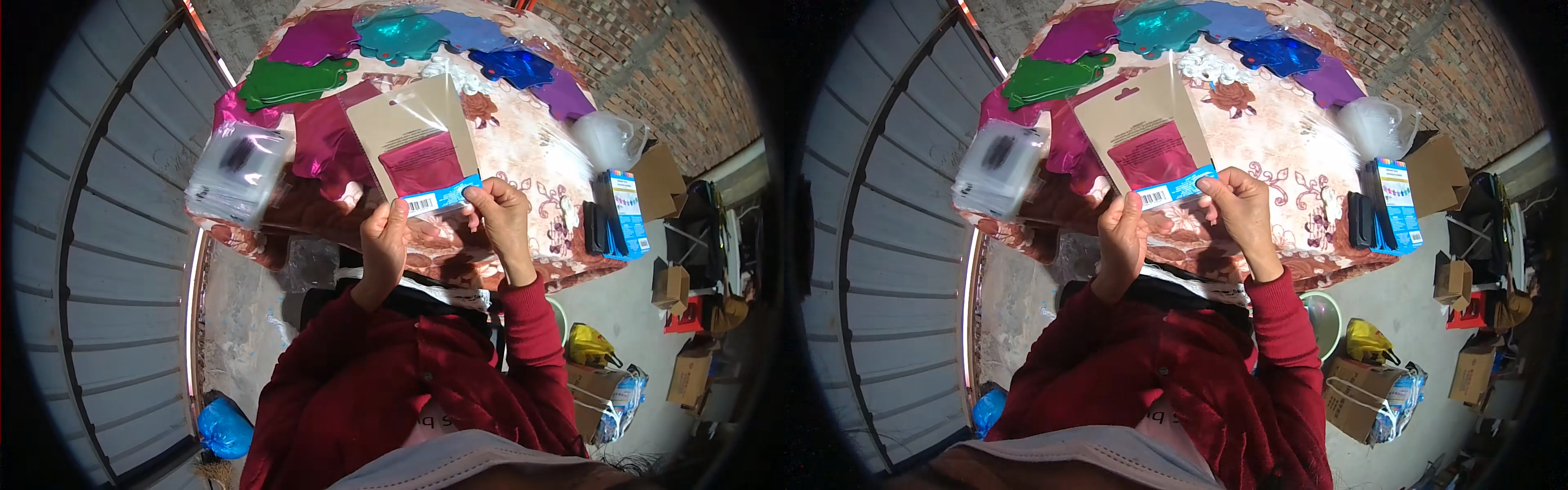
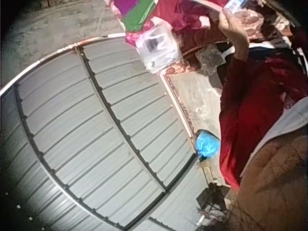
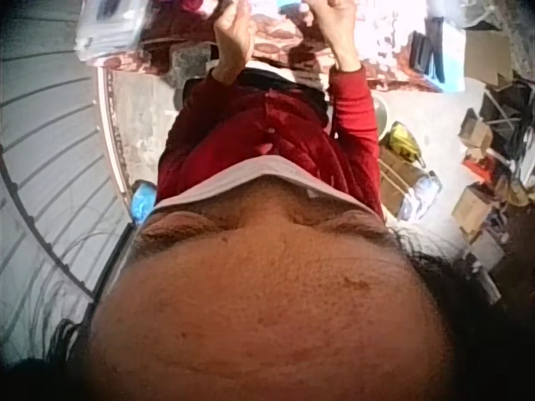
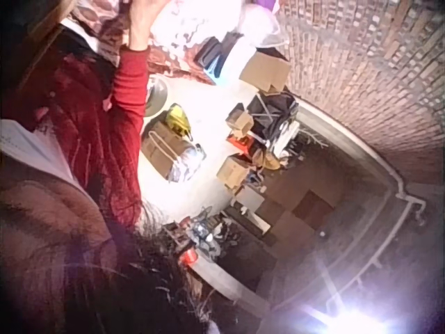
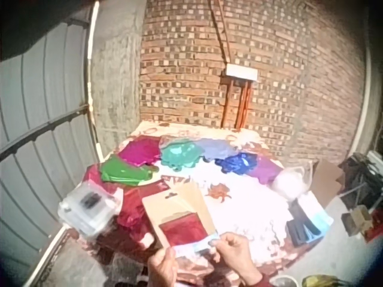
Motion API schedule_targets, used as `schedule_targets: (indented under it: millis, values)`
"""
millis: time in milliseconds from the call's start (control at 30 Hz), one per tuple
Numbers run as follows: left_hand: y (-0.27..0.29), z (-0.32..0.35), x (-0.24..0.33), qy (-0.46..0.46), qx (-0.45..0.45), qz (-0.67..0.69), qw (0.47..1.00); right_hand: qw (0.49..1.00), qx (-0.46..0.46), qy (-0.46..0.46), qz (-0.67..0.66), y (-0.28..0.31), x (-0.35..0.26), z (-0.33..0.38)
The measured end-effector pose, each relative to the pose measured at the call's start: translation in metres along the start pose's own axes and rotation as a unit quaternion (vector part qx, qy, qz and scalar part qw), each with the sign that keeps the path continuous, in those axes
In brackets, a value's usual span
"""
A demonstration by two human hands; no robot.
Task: Packaging small items into pouches and folding colorful plastic sheets on a table.
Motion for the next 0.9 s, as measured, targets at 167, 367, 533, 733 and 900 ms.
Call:
schedule_targets:
  millis: [167,367,533,733,900]
  values:
    - [-0.009,-0.004,-0.002,0.009,0.026,0.01,1.0,0.999,0.011,0.01,0.033,0.006,0.011,-0.004]
    - [-0.003,-0.017,0.001,0.037,0.001,0.0,0.999,0.999,-0.01,0.034,0.011,0.005,0.012,-0.004]
    - [-0.004,-0.023,-0.005,0.025,-0.033,-0.014,0.999,0.999,-0.018,0.034,0.005,0.01,0.014,0.0]
    - [0.002,-0.026,-0.019,0.038,-0.02,-0.092,0.995,0.991,0.049,0.072,0.101,0.019,0.028,0.0]
    - [-0.011,-0.034,-0.03,0.005,-0.051,-0.011,0.999,0.996,0.053,0.048,0.062,0.024,0.034,0.005]
Point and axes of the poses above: each hand's wrist, its own z-axis away from the middle knuckle, its own y-axis out of the back of the hand, x = y × z, the point moved 4 cm from there along -z, towards the middle knuckle, and after that the axes turned 6 degrees about z, right-handed, at the moved point
